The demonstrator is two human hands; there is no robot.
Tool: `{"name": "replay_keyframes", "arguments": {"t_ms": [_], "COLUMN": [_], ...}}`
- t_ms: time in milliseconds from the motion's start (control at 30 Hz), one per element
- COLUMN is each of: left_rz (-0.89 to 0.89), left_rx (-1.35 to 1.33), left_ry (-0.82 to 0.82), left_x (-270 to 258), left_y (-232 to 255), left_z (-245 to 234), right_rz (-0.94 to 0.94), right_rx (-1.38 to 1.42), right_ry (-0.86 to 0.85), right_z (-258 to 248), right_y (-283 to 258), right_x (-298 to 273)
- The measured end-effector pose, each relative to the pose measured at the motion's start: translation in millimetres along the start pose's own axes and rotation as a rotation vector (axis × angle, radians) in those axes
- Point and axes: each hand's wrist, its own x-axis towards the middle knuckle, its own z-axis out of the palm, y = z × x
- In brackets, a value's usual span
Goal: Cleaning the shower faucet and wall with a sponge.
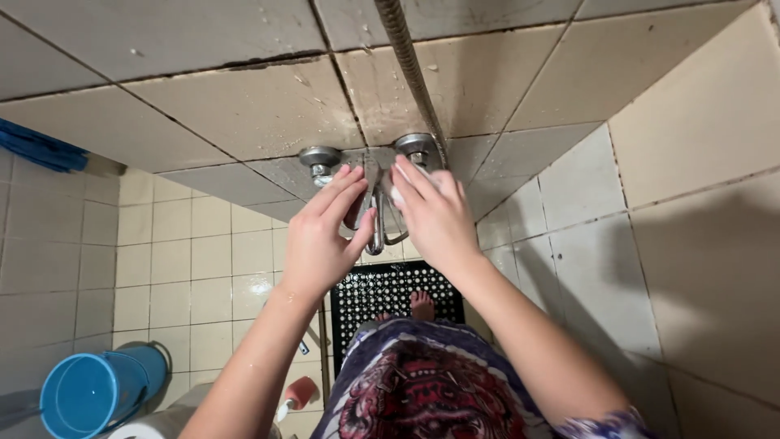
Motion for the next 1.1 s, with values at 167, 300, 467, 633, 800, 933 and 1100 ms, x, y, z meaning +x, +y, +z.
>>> {"name": "replay_keyframes", "arguments": {"t_ms": [167,300,467,633,800,933,1100], "left_rz": [-0.016,-0.031,-0.038,-0.021,-0.069,-0.072,-0.066], "left_rx": [-0.003,-0.002,-0.030,-0.023,-0.042,-0.034,-0.033], "left_ry": [0.010,0.034,0.065,0.123,0.136,0.139,0.138], "left_x": [-0.8,-1.1,-2.6,5.5,-4.7,-6.3,-8.4], "left_y": [0.6,3.1,4.2,-1.1,5.6,5.7,1.8], "left_z": [3.7,4.3,7.2,7.4,12.0,15.9,15.2], "right_rz": [0.774,1.328,1.188,1.038,1.199,1.244,1.204], "right_rx": [0.881,1.704,2.084,2.259,2.116,2.084,2.138], "right_ry": [0.062,-0.114,-0.060,0.028,-0.026,-0.020,0.030], "right_z": [11.0,47.6,92.7,100.1,55.4,87.5,75.5], "right_y": [24.9,56.9,53.8,68.2,58.1,60.3,57.5], "right_x": [-23.7,1.3,-19.7,-17.5,-32.5,-19.6,-33.6]}}
